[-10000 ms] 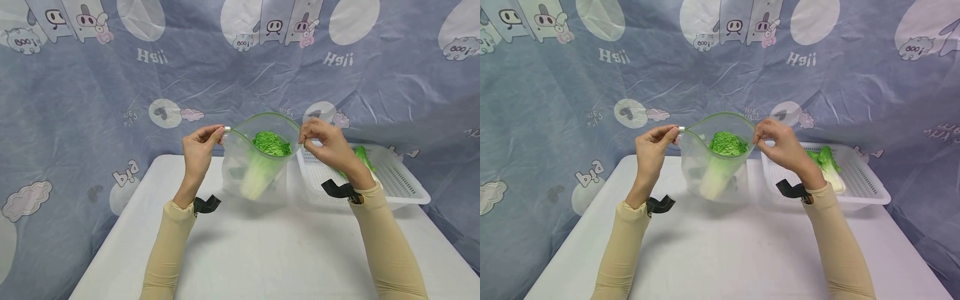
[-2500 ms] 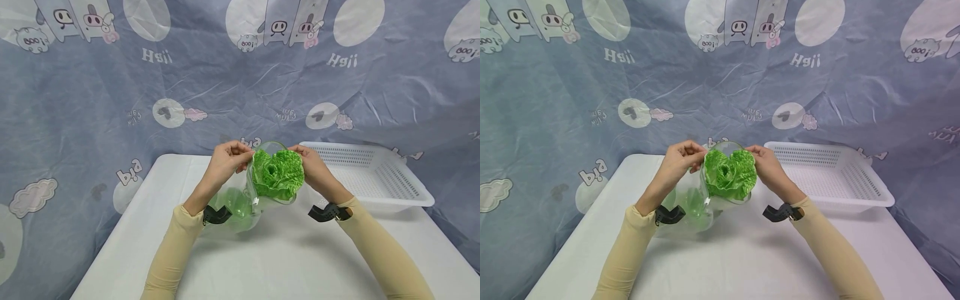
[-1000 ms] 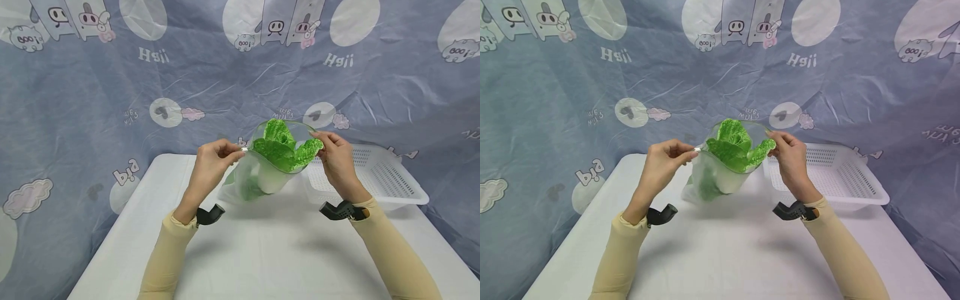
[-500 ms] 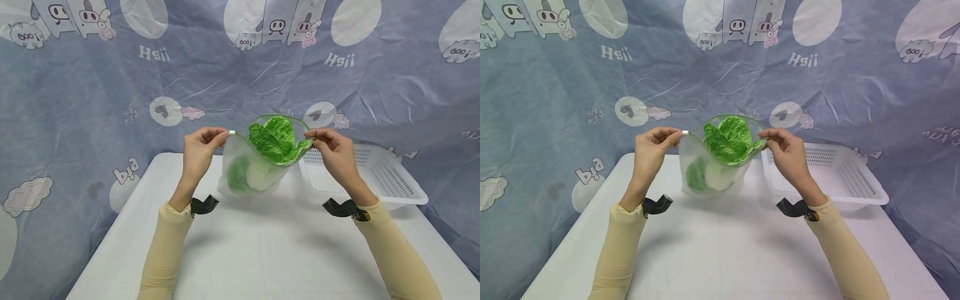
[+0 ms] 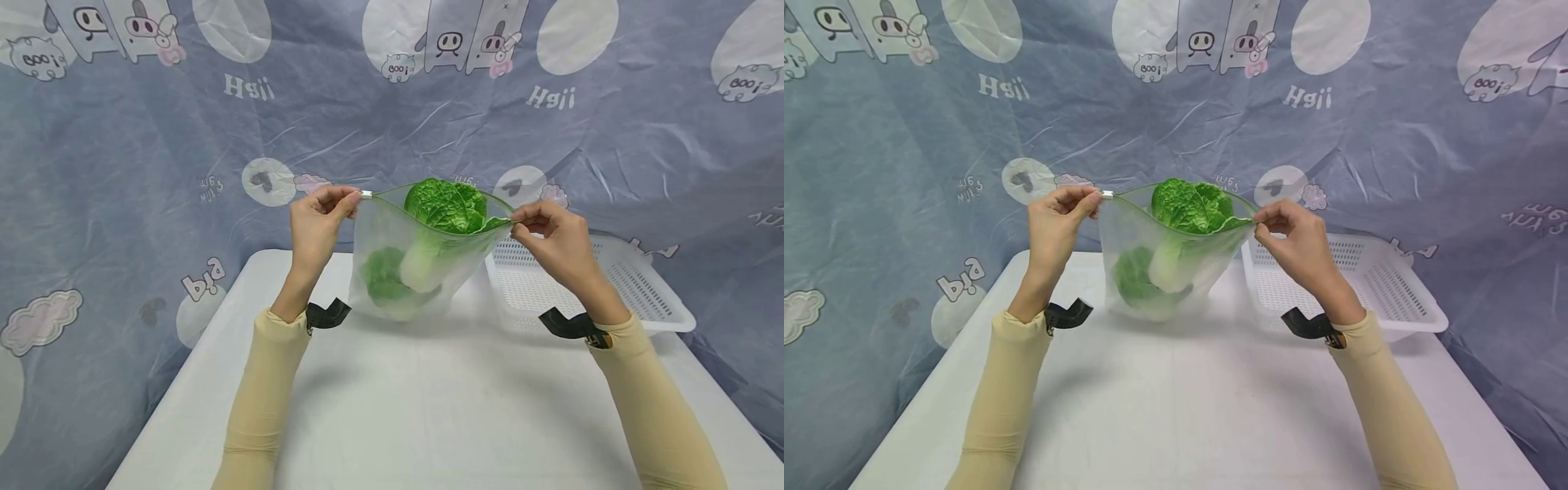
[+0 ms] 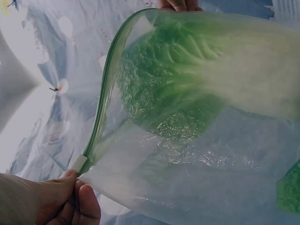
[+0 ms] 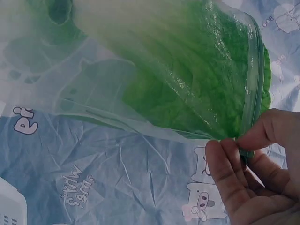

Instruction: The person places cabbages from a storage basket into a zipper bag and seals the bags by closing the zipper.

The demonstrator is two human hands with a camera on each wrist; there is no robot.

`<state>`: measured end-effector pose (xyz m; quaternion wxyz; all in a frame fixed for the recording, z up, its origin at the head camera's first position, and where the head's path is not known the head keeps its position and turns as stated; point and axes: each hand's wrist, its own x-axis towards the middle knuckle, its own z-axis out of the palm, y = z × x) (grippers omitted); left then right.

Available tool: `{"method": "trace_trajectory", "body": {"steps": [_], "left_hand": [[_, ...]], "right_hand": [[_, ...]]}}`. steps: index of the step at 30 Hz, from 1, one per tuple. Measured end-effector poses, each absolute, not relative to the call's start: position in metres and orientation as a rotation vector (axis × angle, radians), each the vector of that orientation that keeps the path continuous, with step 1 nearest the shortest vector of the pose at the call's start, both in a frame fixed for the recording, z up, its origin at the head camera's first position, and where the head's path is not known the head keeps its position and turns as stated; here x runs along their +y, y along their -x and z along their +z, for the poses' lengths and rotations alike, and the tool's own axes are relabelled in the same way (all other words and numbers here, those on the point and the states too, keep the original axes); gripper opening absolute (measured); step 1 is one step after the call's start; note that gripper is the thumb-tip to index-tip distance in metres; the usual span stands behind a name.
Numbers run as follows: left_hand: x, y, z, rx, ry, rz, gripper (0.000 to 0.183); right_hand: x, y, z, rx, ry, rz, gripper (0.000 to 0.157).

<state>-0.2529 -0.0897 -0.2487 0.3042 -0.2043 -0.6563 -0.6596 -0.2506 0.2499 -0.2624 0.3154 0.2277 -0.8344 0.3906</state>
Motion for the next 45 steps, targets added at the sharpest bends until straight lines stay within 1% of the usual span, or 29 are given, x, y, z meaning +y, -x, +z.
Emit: {"method": "trace_trajectory", "body": {"steps": [3,6,17,23,28,34,39,41,45], "left_hand": [[-0.089,0.255,-0.244,-1.729,0.546,-1.742,0.017],[-0.089,0.257,-0.24,-1.729,0.558,-1.738,0.018],[-0.085,0.259,-0.235,-1.736,0.59,-1.733,0.017],[-0.088,0.266,-0.237,-1.724,0.556,-1.736,0.018],[-0.09,0.27,-0.234,-1.704,0.545,-1.74,0.018],[-0.094,0.273,-0.232,-1.677,0.525,-1.72,0.018],[-0.096,0.276,-0.232,-1.649,0.53,-1.712,0.018],[-0.097,0.277,-0.231,-1.621,0.538,-1.711,0.018],[-0.099,0.278,-0.228,-1.552,0.546,-1.721,0.017]], "right_hand": [[0.253,0.252,-0.261,-2.225,-0.596,1.042,0.01],[0.253,0.254,-0.259,-2.212,-0.655,1.091,0.009],[0.244,0.253,-0.251,-2.039,-1.008,1.423,0.013],[0.246,0.257,-0.253,-1.986,-1.155,1.381,0.02],[0.25,0.26,-0.251,-2.0,-1.287,1.438,0.021],[0.251,0.262,-0.252,-2.043,-1.305,1.455,0.021],[0.25,0.266,-0.252,-2.041,-1.238,1.396,0.026],[0.249,0.267,-0.252,-2.073,-1.173,1.325,0.026],[0.242,0.265,-0.249,-2.117,-1.133,1.16,0.023]]}}
